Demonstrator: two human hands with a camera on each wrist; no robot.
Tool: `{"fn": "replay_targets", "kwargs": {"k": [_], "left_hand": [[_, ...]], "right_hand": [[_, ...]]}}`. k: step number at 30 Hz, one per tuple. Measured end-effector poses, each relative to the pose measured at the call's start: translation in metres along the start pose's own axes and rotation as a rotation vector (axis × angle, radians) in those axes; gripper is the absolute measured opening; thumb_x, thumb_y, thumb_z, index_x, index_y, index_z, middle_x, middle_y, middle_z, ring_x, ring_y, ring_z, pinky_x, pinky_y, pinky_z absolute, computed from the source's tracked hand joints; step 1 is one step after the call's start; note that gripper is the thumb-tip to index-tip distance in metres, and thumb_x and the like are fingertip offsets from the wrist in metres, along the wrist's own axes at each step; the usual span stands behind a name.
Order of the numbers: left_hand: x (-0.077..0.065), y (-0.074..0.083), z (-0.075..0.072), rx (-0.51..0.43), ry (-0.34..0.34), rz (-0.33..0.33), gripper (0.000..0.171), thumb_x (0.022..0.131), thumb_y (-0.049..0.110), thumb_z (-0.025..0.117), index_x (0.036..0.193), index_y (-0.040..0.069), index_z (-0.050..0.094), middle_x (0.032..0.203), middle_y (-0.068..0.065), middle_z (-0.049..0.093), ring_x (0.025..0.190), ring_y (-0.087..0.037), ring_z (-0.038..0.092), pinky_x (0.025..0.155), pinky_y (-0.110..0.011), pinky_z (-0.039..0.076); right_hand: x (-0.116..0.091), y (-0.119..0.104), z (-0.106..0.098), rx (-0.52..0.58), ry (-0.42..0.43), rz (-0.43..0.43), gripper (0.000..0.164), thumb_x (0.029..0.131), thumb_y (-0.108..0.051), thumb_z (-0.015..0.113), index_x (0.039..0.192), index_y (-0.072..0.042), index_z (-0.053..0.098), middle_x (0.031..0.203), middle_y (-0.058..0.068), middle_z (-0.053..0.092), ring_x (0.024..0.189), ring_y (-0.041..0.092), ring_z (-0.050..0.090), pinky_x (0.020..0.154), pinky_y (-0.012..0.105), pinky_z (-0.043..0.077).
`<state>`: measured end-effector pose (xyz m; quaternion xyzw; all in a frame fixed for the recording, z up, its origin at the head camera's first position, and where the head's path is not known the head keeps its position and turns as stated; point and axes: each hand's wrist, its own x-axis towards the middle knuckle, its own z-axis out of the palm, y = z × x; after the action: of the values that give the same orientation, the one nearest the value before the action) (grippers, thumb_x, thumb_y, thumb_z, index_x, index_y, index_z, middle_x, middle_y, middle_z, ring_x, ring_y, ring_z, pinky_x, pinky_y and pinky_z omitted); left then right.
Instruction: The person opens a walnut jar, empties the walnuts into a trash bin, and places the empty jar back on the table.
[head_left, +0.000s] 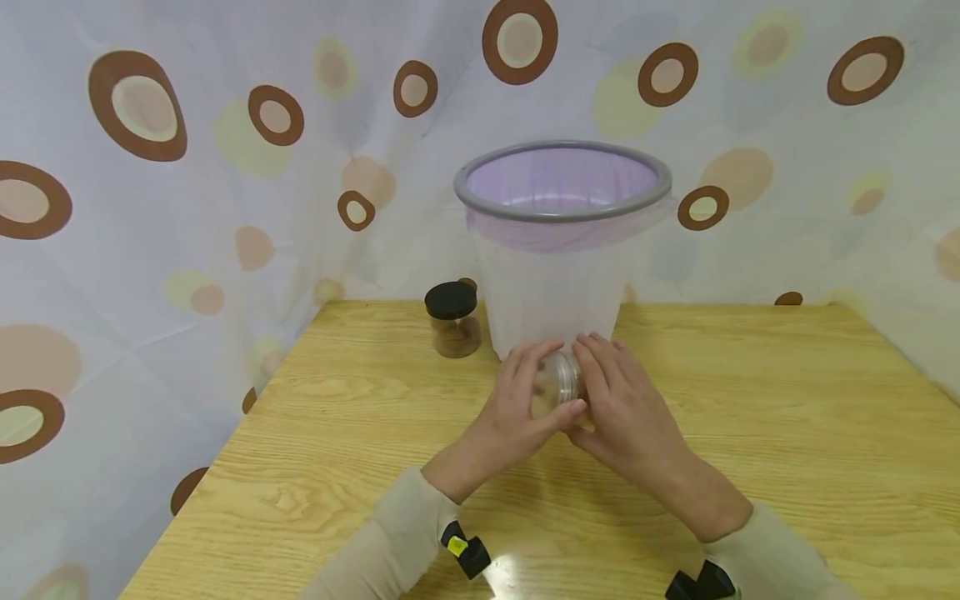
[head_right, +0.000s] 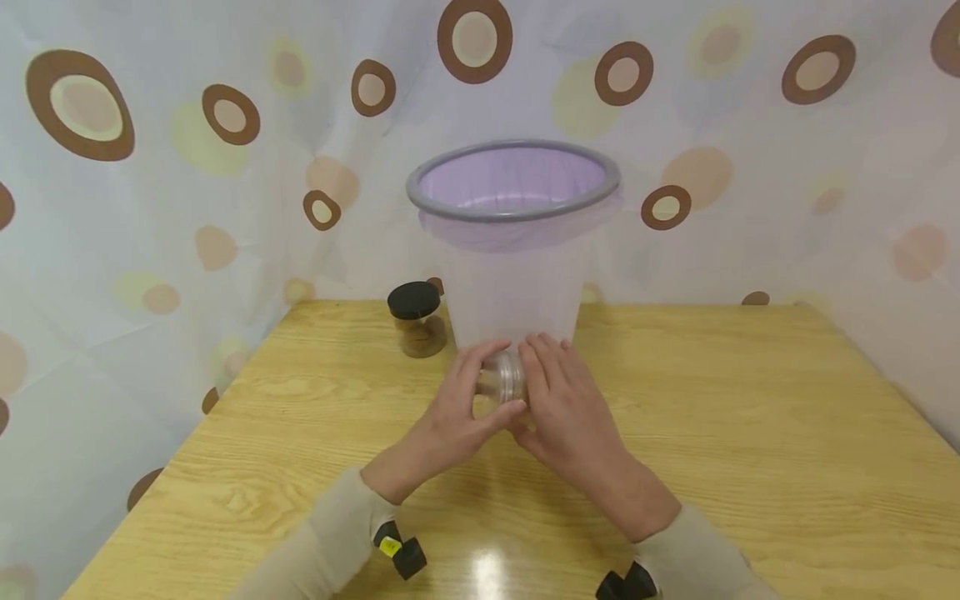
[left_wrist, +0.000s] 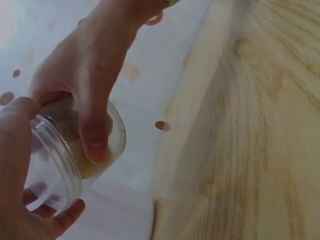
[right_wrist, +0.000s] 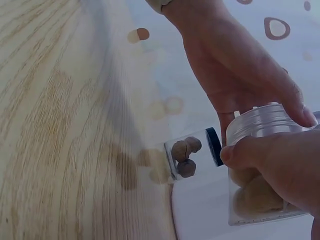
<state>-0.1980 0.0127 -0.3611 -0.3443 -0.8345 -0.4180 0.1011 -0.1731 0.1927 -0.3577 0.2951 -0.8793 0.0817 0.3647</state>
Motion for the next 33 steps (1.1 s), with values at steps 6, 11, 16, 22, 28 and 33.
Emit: {"fn": "replay_targets", "kwargs": {"k": [6, 11, 16, 22, 28, 33], "left_hand": [[0.002, -0.008, 0.004, 0.140, 0.069, 0.119, 0.067, 0.100, 0.050, 0.051, 0.148, 0.007, 0.033, 0.143, -0.014, 0.042, 0.130, -0.026, 0.044, 0.108, -0.040, 0.044], [0.004, -0.007, 0.006, 0.168, 0.135, 0.157, 0.078, 0.099, 0.064, 0.027, 0.147, 0.003, 0.033, 0.141, -0.016, 0.043, 0.128, -0.027, 0.044, 0.107, -0.039, 0.045], [0.005, -0.002, 0.008, 0.074, 0.129, 0.065, 0.073, 0.102, 0.060, 0.030, 0.149, 0.004, 0.031, 0.143, -0.017, 0.039, 0.124, -0.026, 0.044, 0.101, -0.039, 0.048], [0.009, 0.001, 0.010, 0.124, 0.130, 0.024, 0.061, 0.106, 0.052, 0.024, 0.147, 0.007, 0.033, 0.138, -0.016, 0.043, 0.115, -0.025, 0.050, 0.091, -0.034, 0.054], [0.014, -0.002, 0.013, 0.394, 0.252, 0.211, 0.074, 0.104, 0.055, 0.007, 0.142, -0.001, 0.038, 0.129, -0.018, 0.050, 0.109, -0.027, 0.054, 0.088, -0.035, 0.055], [0.014, -0.007, 0.010, 0.475, 0.298, 0.311, 0.071, 0.105, 0.051, 0.005, 0.137, 0.000, 0.041, 0.127, -0.015, 0.051, 0.112, -0.026, 0.053, 0.090, -0.035, 0.054]], "right_hand": [[0.002, 0.000, -0.001, -0.048, -0.019, -0.012, 0.097, 0.063, -0.021, 0.092, 0.139, 0.014, 0.043, 0.137, 0.032, 0.052, 0.129, 0.046, 0.050, 0.109, 0.060, 0.039], [0.006, 0.000, -0.003, -0.097, 0.002, -0.028, 0.101, 0.060, -0.020, 0.094, 0.140, 0.013, 0.042, 0.138, 0.031, 0.051, 0.129, 0.045, 0.049, 0.110, 0.059, 0.039], [0.011, -0.001, -0.002, -0.125, 0.041, -0.041, 0.104, 0.054, -0.025, 0.098, 0.137, 0.011, 0.046, 0.133, 0.029, 0.055, 0.125, 0.045, 0.052, 0.108, 0.059, 0.040], [0.014, -0.002, -0.001, -0.139, 0.042, -0.028, 0.097, 0.053, -0.025, 0.097, 0.131, 0.010, 0.050, 0.119, 0.026, 0.061, 0.112, 0.041, 0.057, 0.101, 0.053, 0.046], [0.016, -0.006, -0.006, -0.096, -0.001, 0.006, 0.088, 0.059, -0.021, 0.093, 0.129, 0.011, 0.049, 0.115, 0.026, 0.062, 0.107, 0.041, 0.059, 0.097, 0.052, 0.048], [0.020, -0.008, -0.011, 0.013, -0.030, 0.022, 0.081, 0.063, -0.019, 0.088, 0.127, 0.011, 0.050, 0.112, 0.026, 0.063, 0.104, 0.041, 0.061, 0.092, 0.055, 0.050]]}}
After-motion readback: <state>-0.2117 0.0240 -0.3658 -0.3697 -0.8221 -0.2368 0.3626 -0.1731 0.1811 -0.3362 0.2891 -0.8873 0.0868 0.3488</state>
